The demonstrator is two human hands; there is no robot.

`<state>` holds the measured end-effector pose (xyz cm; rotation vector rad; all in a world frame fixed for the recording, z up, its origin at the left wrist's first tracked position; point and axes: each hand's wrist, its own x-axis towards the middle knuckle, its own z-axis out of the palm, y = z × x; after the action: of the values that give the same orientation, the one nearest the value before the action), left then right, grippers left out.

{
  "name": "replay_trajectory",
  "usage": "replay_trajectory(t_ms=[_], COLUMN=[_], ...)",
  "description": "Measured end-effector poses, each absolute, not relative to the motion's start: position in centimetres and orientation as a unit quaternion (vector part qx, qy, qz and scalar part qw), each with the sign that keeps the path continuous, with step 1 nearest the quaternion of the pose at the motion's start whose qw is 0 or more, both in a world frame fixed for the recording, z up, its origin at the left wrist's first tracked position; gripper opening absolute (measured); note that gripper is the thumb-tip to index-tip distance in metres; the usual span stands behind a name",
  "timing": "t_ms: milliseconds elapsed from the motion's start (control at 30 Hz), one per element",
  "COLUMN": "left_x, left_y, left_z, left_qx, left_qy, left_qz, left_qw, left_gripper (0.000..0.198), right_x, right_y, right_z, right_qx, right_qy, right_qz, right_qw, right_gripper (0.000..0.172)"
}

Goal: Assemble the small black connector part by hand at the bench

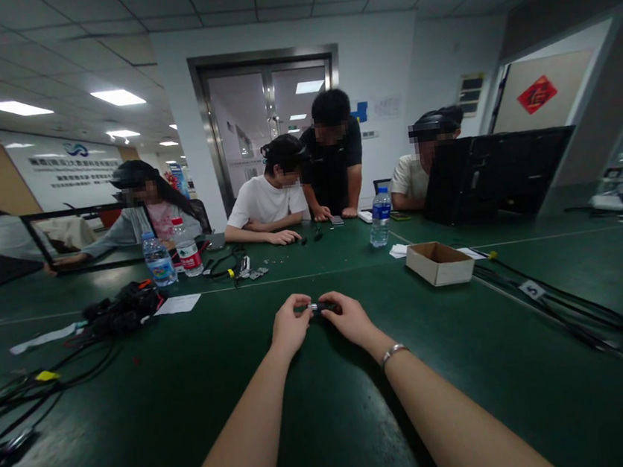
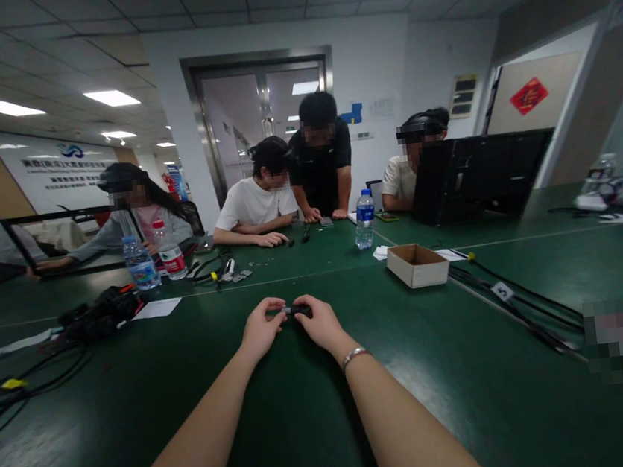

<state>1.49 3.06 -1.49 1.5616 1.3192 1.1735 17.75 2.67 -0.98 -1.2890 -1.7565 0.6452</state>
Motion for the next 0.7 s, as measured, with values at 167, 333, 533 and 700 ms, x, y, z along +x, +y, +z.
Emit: replay_trajectory(t_ms=[167, 333, 533, 700], left_x=[1.47, 1.64, 1.50, 1.40], left_y=[2.61, 2.41, 2.59, 3.22], left_z=[-0.86, -0.47, -0.59, -1.38], left_qx=[0.613, 0.592, 0.608, 0.612], left_qy=[0.524, 0.563, 0.579, 0.561], left_qz=[0.461, 0.446, 0.407, 0.423], left_qw=[0.371, 0.365, 0.360, 0.364], left_gripper=[0.026, 0.029, 0.031, 0.021], right_x=[17.68, 17.62, 17.59, 17.50], right_y=[2.67, 2.51, 2.61, 2.59], right_z=[-0.91, -0.70, -0.89, -0.79], right_qx=[-0.511, -0.519, -0.517, -0.519], right_qy=[-0.703, -0.699, -0.703, -0.704], right_qz=[0.252, 0.255, 0.250, 0.244], right_qw=[0.426, 0.421, 0.420, 0.419], right_gripper=[0.026, 0.026, 0.026, 0.026])
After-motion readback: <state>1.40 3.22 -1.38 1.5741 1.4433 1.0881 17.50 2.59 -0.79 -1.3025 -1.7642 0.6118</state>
